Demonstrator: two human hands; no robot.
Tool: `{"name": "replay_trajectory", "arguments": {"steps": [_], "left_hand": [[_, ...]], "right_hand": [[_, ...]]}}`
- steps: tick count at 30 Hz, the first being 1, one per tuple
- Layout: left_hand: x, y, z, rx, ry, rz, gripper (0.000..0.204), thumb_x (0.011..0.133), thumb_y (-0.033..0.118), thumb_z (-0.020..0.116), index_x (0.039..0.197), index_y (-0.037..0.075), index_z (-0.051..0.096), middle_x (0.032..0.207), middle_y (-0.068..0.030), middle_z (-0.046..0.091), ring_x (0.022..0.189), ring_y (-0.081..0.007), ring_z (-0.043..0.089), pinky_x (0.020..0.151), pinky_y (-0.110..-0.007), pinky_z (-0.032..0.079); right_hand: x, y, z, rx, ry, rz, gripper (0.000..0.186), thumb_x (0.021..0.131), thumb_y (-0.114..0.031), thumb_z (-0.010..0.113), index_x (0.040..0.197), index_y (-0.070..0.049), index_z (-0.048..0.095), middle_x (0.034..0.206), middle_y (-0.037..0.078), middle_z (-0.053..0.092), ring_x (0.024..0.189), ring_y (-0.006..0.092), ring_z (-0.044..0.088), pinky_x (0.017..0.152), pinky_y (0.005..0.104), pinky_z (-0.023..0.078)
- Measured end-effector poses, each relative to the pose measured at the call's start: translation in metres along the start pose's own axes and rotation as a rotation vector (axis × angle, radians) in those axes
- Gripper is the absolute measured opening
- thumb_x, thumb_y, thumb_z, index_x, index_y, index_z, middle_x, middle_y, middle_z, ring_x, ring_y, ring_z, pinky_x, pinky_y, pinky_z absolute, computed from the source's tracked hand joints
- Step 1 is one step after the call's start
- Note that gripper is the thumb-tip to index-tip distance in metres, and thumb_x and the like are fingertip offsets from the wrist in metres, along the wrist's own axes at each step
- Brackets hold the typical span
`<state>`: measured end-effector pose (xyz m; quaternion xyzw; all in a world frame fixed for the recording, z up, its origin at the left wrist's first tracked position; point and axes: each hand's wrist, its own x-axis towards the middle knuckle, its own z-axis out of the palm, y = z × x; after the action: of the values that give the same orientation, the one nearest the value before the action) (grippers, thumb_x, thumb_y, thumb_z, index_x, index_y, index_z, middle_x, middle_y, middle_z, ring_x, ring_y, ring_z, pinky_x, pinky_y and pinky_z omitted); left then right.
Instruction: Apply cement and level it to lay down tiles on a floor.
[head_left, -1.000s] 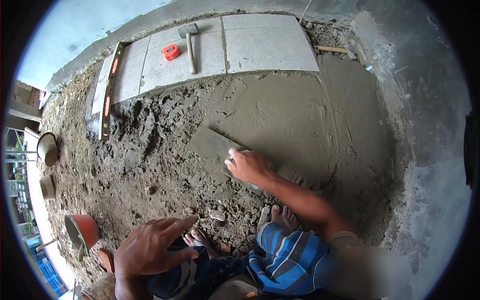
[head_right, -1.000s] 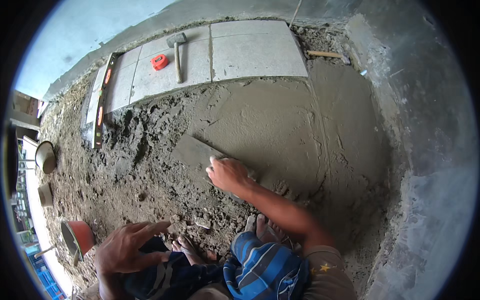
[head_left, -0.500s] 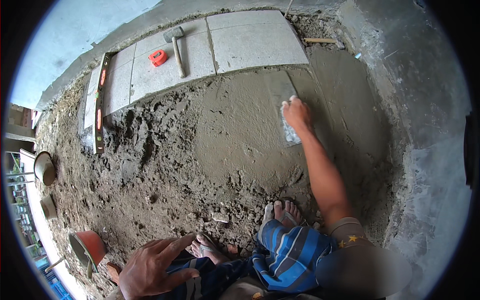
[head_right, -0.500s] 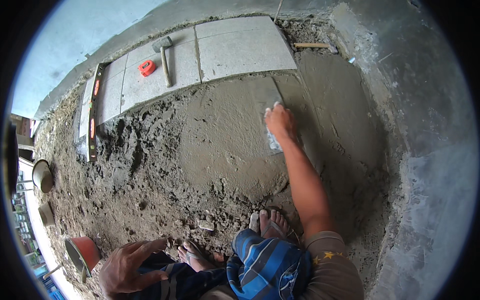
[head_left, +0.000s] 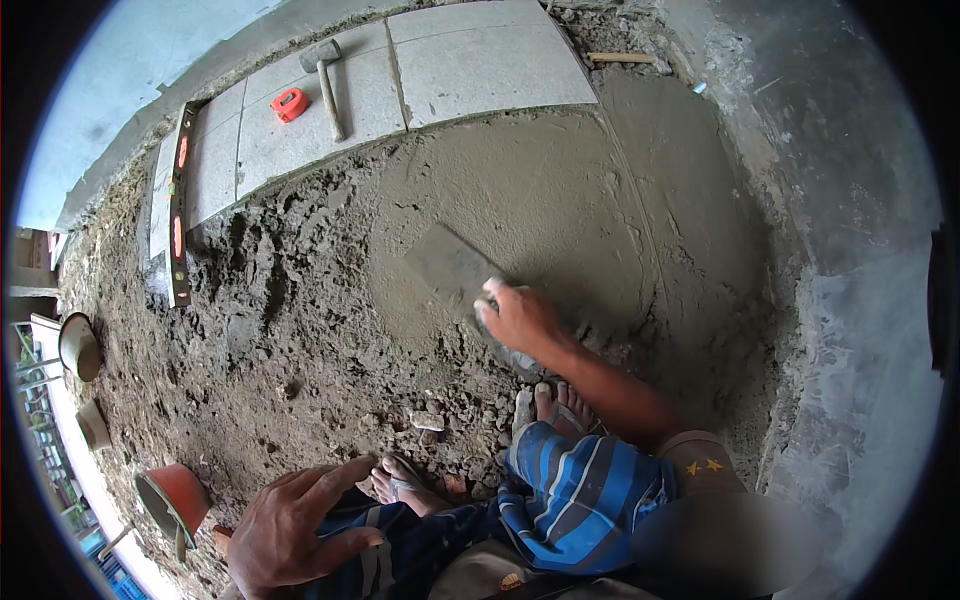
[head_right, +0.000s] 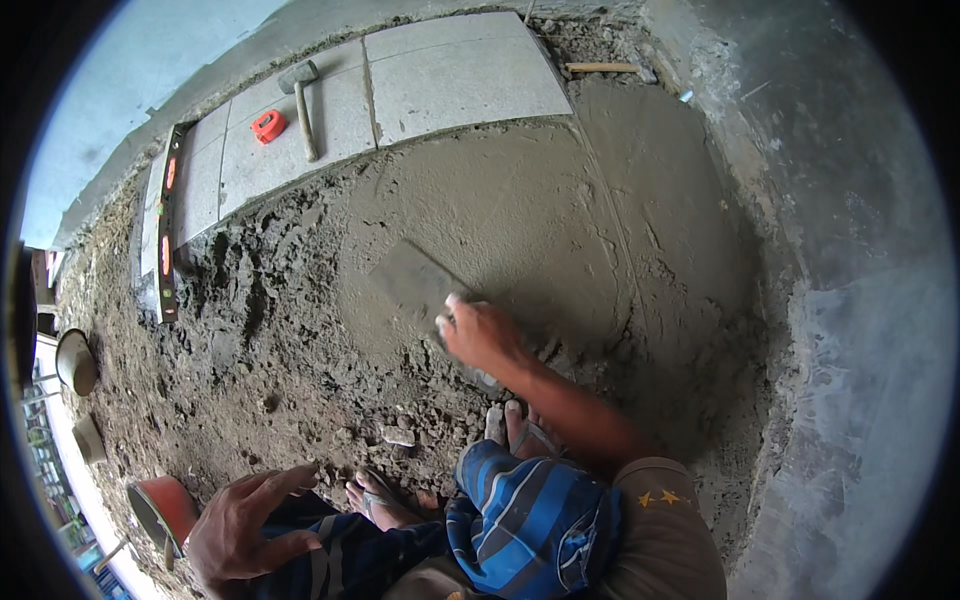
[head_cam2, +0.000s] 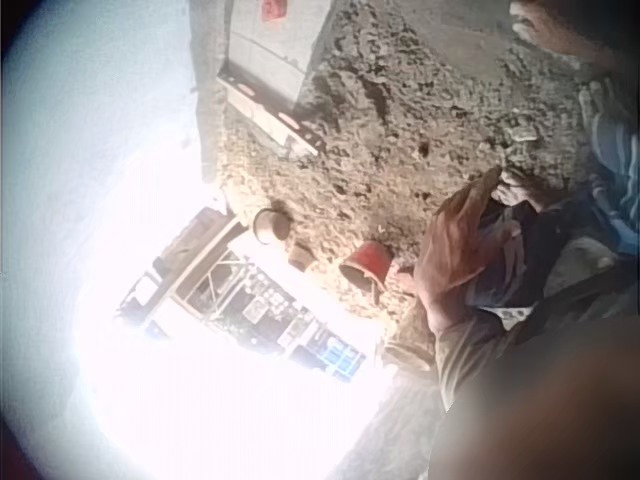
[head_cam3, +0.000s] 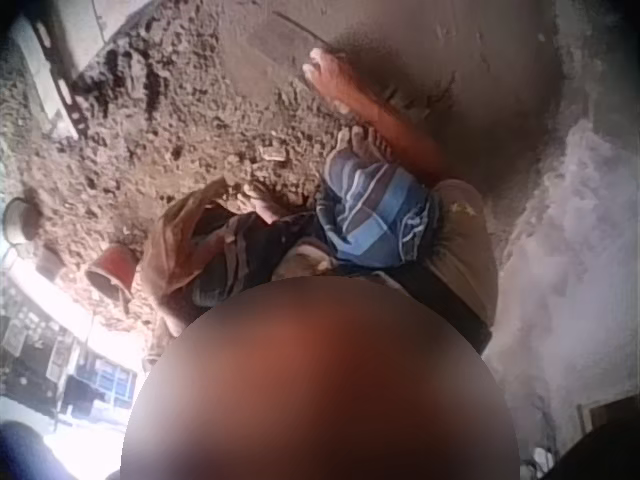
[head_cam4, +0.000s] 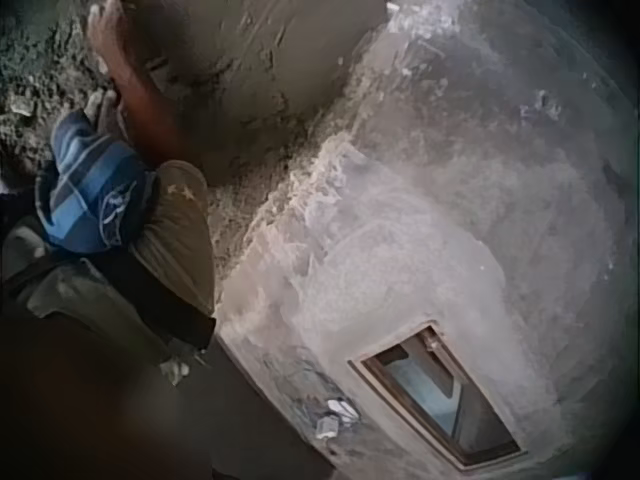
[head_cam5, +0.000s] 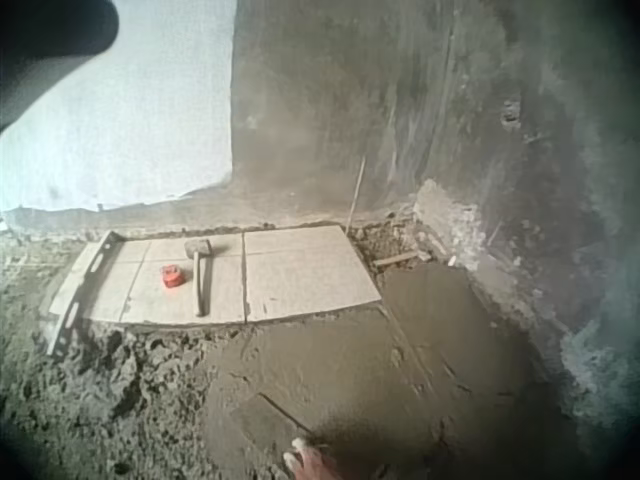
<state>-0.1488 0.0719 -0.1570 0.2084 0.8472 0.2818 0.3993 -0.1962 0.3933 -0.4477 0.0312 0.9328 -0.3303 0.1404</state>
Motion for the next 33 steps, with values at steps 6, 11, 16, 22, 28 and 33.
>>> {"name": "replay_trajectory", "arguments": {"steps": [6,11,16,22,28,33], "left_hand": [[0.000,-0.004,0.003,0.092,0.027,0.033,0.080,0.082,0.046,0.081,0.140,-0.001,0.054,0.118,-0.0223,0.070,0.105,-0.0392,0.070,0.090,-0.044,0.056],[-0.005,-0.004,0.002,0.056,0.036,0.029,0.078,0.082,0.046,0.081,0.139,0.000,0.056,0.121,-0.0228,0.069,0.108,-0.0424,0.068,0.092,-0.047,0.055],[-0.010,-0.002,0.008,0.075,0.060,-0.006,0.077,0.082,0.049,0.079,0.139,0.002,0.057,0.118,-0.0226,0.070,0.107,-0.0420,0.069,0.091,-0.047,0.055],[-0.028,-0.003,0.016,0.080,0.128,0.055,0.077,0.082,0.050,0.078,0.140,0.004,0.057,0.109,-0.0210,0.071,0.095,-0.0417,0.070,0.081,-0.046,0.055],[-0.050,0.005,0.019,0.043,0.082,0.119,0.075,0.084,0.047,0.079,0.137,-0.001,0.057,0.107,-0.0210,0.072,0.093,-0.0396,0.072,0.081,-0.045,0.056],[-0.063,0.007,0.011,-0.052,0.038,0.019,0.068,0.087,0.028,0.077,0.145,0.004,0.051,0.133,-0.0229,0.062,0.116,-0.0417,0.064,0.098,-0.045,0.052]], "right_hand": [[-0.004,0.038,-0.048,-0.081,0.260,0.153,0.040,0.097,-0.035,0.061,0.118,-0.001,0.066,0.103,0.028,0.071,0.099,0.0476,0.068,0.087,0.0522,0.055],[0.026,0.078,-0.071,-0.151,0.359,0.136,0.039,0.095,-0.037,0.064,0.114,-0.003,0.068,0.107,0.026,0.072,0.101,0.0451,0.068,0.086,0.0517,0.055],[-0.007,-0.015,0.006,-0.158,-0.185,-0.050,0.037,0.096,-0.042,0.061,0.112,-0.008,0.066,0.094,0.024,0.073,0.089,0.0450,0.071,0.076,0.0534,0.057],[-0.012,-0.063,0.020,-0.122,-0.361,-0.376,0.037,0.098,-0.039,0.060,0.112,-0.005,0.063,0.091,0.023,0.073,0.085,0.0433,0.072,0.073,0.0543,0.057],[0.126,-0.075,0.000,-0.245,-0.058,-0.326,0.035,0.097,-0.036,0.061,0.110,-0.002,0.062,0.090,0.025,0.072,0.084,0.0424,0.072,0.073,0.0541,0.057],[0.170,-0.058,-0.012,-0.311,0.107,-0.205,0.035,0.096,-0.036,0.062,0.102,-0.001,0.065,0.094,0.026,0.072,0.089,0.0443,0.071,0.078,0.0537,0.057]]}}
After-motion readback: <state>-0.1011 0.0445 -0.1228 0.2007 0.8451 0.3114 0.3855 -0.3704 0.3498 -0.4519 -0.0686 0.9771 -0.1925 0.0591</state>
